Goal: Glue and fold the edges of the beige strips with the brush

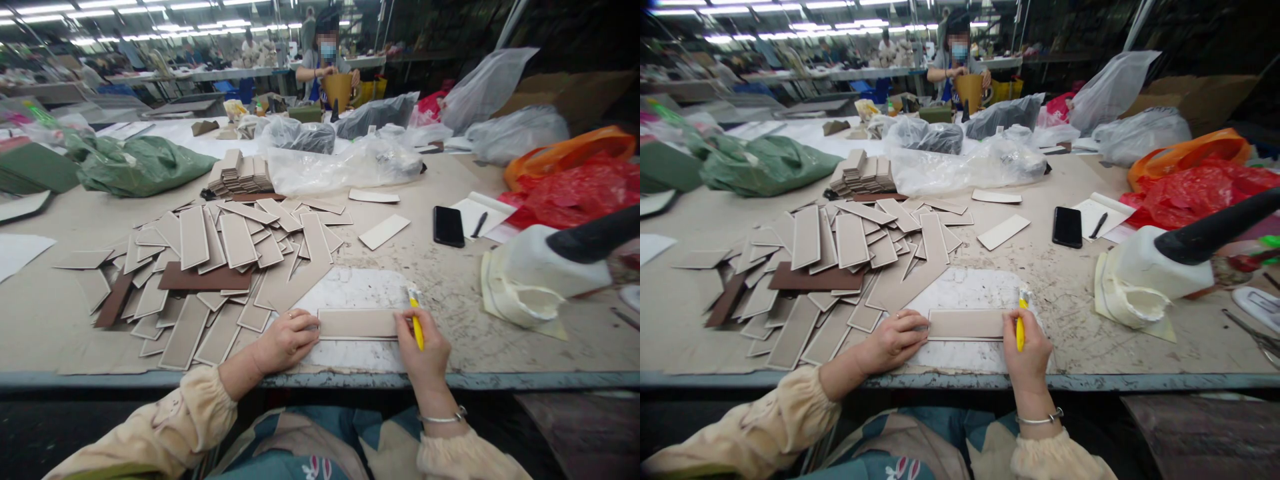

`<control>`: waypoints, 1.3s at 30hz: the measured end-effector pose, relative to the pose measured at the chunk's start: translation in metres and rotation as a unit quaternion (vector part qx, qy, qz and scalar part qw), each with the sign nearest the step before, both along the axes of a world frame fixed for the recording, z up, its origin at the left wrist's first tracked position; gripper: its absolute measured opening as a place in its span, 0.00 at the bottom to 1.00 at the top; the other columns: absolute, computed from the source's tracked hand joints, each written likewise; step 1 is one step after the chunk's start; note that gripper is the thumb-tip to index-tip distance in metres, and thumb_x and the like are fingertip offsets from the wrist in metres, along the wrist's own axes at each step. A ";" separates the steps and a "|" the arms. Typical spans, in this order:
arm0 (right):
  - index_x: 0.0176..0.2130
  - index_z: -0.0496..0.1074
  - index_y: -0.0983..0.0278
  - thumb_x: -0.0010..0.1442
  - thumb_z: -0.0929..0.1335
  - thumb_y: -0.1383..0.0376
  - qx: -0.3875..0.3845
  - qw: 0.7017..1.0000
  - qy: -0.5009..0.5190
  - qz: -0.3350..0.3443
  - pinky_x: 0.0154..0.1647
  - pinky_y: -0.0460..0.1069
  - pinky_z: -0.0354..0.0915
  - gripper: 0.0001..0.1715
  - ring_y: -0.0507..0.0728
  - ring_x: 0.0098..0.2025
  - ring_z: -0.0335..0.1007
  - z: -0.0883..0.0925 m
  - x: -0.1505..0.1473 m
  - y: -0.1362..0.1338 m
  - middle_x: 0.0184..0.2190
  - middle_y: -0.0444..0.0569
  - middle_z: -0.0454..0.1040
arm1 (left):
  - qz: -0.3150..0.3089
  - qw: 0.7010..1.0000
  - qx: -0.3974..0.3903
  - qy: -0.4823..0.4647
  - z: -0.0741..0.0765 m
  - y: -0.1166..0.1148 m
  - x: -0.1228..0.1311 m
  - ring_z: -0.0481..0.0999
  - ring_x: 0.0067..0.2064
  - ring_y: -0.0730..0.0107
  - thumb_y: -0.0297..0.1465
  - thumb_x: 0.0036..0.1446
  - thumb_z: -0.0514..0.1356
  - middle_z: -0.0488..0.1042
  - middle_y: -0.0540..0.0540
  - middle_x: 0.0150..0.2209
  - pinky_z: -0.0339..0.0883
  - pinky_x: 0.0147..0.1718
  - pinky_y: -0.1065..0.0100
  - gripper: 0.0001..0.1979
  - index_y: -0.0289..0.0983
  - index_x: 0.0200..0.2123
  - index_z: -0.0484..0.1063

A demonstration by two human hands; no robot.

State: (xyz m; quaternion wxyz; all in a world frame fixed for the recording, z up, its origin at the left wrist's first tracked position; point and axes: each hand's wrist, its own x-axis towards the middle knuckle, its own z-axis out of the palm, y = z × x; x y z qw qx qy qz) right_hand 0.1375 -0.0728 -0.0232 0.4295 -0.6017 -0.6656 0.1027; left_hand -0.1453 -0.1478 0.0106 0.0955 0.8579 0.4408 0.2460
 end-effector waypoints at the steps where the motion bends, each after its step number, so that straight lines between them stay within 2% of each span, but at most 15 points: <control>1: 0.35 0.71 0.61 0.59 0.66 0.54 0.000 1.000 -0.001 0.002 0.32 0.47 0.64 0.13 0.55 0.28 0.72 0.000 0.000 0.000 0.26 0.45 0.74 | 0.000 1.000 0.001 0.003 -0.001 0.000 0.000 0.71 0.46 0.63 0.27 0.61 0.55 0.74 0.41 0.45 0.68 0.47 0.59 0.08 0.36 0.38 0.75; 16: 0.35 0.70 0.62 0.62 0.63 0.58 0.030 0.998 -0.044 0.029 0.32 0.46 0.63 0.11 0.54 0.27 0.70 0.004 -0.002 0.001 0.26 0.45 0.74 | -0.001 1.000 0.001 0.015 -0.004 0.000 -0.001 0.71 0.47 0.63 0.26 0.60 0.56 0.76 0.44 0.45 0.68 0.48 0.59 0.08 0.38 0.37 0.76; 24: 0.36 0.70 0.62 0.64 0.61 0.61 0.042 0.991 -0.127 0.031 0.33 0.47 0.61 0.11 0.55 0.31 0.70 0.006 -0.003 0.000 0.30 0.46 0.74 | -0.004 1.000 -0.004 0.011 -0.004 0.002 0.001 0.70 0.47 0.64 0.25 0.59 0.57 0.76 0.45 0.44 0.68 0.48 0.60 0.07 0.37 0.36 0.75; 29: 0.39 0.70 0.64 0.63 0.62 0.64 0.058 0.983 -0.171 0.039 0.40 0.52 0.63 0.08 0.58 0.36 0.68 0.012 -0.002 -0.001 0.32 0.50 0.73 | -0.005 1.000 0.001 0.020 -0.002 0.003 0.002 0.71 0.46 0.64 0.26 0.61 0.55 0.77 0.44 0.43 0.68 0.48 0.60 0.09 0.37 0.34 0.75; 31: 0.40 0.69 0.63 0.64 0.62 0.66 0.065 0.983 -0.152 0.079 0.44 0.54 0.64 0.07 0.60 0.41 0.68 0.017 -0.008 -0.007 0.34 0.52 0.73 | -0.009 1.000 0.008 0.023 -0.002 0.003 0.002 0.71 0.46 0.64 0.26 0.61 0.54 0.77 0.43 0.42 0.69 0.48 0.60 0.10 0.37 0.35 0.76; 33: 0.41 0.68 0.63 0.64 0.62 0.68 0.064 0.979 -0.114 0.157 0.47 0.55 0.65 0.07 0.60 0.45 0.68 0.023 -0.021 -0.016 0.37 0.53 0.73 | -0.014 1.000 0.015 0.022 -0.002 0.004 0.001 0.72 0.45 0.64 0.26 0.61 0.54 0.77 0.43 0.41 0.69 0.48 0.60 0.10 0.37 0.38 0.76; 36: 0.43 0.67 0.62 0.63 0.63 0.67 0.025 0.947 -0.081 0.308 0.51 0.55 0.65 0.07 0.60 0.51 0.66 0.029 -0.047 -0.033 0.42 0.54 0.72 | -0.019 1.000 0.011 0.015 -0.003 0.005 0.001 0.72 0.46 0.65 0.25 0.61 0.54 0.77 0.43 0.42 0.69 0.49 0.61 0.10 0.37 0.40 0.75; 39: 0.46 0.64 0.62 0.59 0.69 0.61 -0.023 0.919 -0.093 0.383 0.59 0.58 0.60 0.16 0.61 0.57 0.61 0.030 -0.064 -0.044 0.49 0.55 0.70 | -0.021 1.000 0.005 0.017 -0.002 0.006 0.002 0.72 0.46 0.65 0.25 0.60 0.55 0.77 0.44 0.42 0.68 0.49 0.61 0.09 0.37 0.40 0.75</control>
